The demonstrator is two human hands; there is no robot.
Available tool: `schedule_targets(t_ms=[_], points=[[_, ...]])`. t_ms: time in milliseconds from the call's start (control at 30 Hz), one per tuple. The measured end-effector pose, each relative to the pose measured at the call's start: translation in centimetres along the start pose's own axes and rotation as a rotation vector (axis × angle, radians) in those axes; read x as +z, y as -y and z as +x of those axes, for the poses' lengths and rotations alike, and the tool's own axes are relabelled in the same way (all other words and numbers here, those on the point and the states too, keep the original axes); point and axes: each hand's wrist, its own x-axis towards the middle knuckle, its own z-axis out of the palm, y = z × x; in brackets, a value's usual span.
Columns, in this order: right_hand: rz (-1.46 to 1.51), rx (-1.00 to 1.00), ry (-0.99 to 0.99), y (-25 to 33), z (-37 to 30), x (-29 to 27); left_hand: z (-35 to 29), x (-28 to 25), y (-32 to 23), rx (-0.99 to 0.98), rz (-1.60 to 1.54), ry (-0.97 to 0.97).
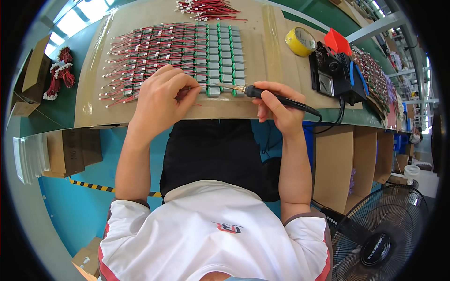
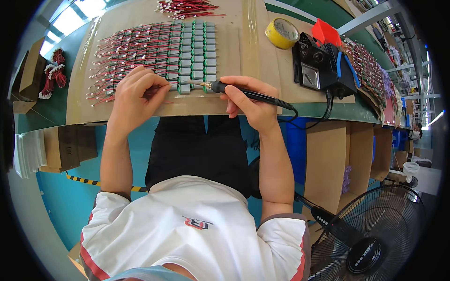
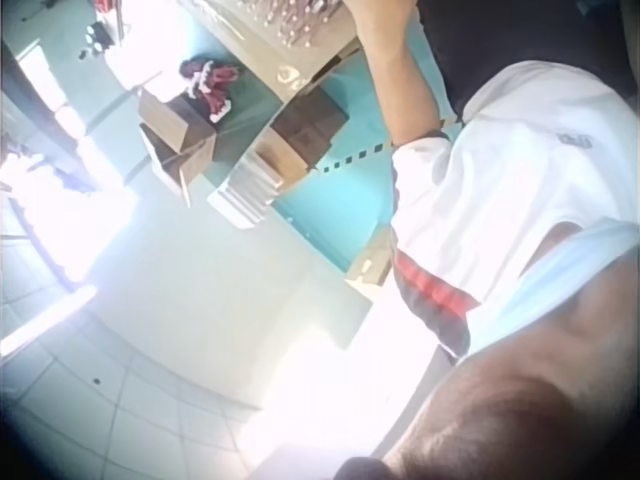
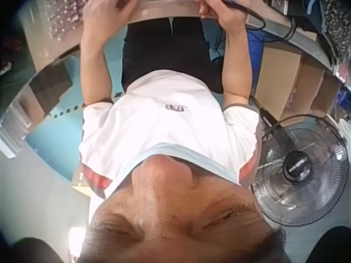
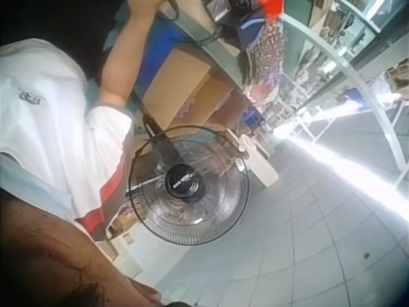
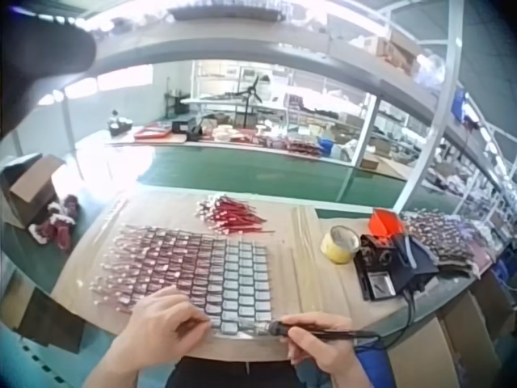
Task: Soldering wires onto small electronic components arranged in a grid on a workbench.
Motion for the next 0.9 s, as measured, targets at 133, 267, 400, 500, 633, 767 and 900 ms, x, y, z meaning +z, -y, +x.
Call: schedule_targets(t_ms=[133,267,400,500,633,767,900], points=[[-0.023,0.013,0.024,0.17,0.04,0.05,-0.03,0.19,0.44,-0.035,-0.065,0.019],[-0.088,-0.009,0.064,0.09,0.01,-0.14,0.08,0.09,0.51,-0.039,-0.071,0.054],[-0.108,-0.015,0.071,0.08,-0.05,-0.15,0.03,0.22,0.52,-0.035,-0.071,0.053],[-0.120,-0.024,0.076,0.10,-0.05,-0.08,0.01,0.27,0.52,-0.035,-0.069,0.048],[-0.137,-0.039,0.084,0.11,0.02,0.00,-0.01,0.26,0.53,-0.025,-0.066,0.038],[-0.141,-0.049,0.092,0.22,0.05,0.11,-0.08,0.28,0.62,-0.015,-0.052,0.038],[-0.147,-0.058,0.086,0.19,-0.02,0.14,-0.09,0.37,0.61,-0.016,-0.057,0.041]])
